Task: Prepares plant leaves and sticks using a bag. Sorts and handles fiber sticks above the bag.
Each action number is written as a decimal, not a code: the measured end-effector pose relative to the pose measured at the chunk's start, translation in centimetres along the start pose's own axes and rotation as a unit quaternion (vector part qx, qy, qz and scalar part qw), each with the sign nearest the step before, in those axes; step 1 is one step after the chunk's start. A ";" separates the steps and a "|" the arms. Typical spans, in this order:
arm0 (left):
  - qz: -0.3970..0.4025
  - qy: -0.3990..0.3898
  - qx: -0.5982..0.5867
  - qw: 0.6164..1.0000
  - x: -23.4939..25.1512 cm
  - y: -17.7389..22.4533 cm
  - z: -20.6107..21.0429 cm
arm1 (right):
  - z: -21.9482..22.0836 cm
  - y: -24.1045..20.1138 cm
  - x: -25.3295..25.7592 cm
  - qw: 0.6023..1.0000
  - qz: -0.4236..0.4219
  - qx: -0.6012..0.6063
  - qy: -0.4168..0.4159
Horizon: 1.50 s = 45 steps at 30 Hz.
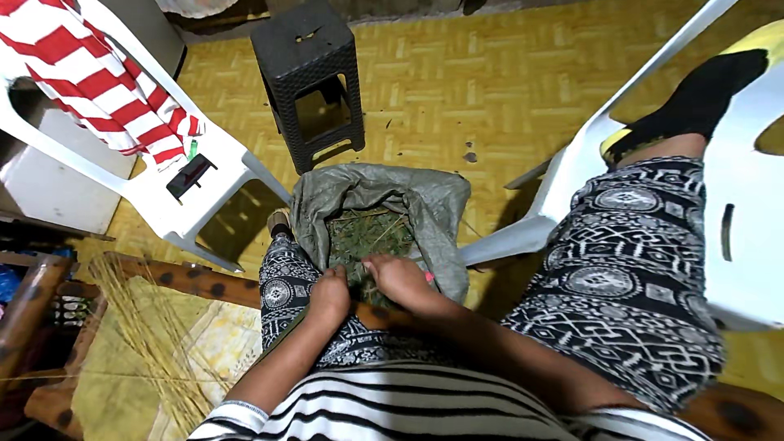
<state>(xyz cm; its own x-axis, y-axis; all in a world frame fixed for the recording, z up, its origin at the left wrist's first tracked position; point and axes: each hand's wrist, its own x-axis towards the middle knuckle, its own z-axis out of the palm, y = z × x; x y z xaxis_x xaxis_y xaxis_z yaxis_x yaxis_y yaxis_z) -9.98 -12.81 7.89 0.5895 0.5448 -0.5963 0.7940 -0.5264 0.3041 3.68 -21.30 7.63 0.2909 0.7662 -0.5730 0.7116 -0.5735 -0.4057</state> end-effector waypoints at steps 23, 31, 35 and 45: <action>0.001 -0.073 -0.128 0.989 0.8 -0.4 -0.9 | 2.0 0.2 -0.2 0.988 -0.014 0.156 -0.003; -0.017 -0.120 -0.262 0.958 0.3 -1.7 -0.8 | 2.2 1.5 0.4 0.996 -0.021 0.058 0.059; -0.018 -0.131 -0.274 0.953 -0.5 -2.2 -0.9 | 2.1 2.5 1.1 0.996 -0.010 0.044 0.072; -0.036 -0.126 -0.279 0.951 -0.9 -2.8 -0.8 | 0.1 4.4 2.0 0.985 0.064 0.127 0.100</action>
<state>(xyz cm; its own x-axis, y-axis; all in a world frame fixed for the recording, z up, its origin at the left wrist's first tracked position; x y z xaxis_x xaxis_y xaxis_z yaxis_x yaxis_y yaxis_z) -12.63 -11.34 8.17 0.5319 0.3563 -0.7681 0.8277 -0.0272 0.5605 7.27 -22.33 4.65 0.5064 0.7102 -0.4890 0.4849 -0.7035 -0.5196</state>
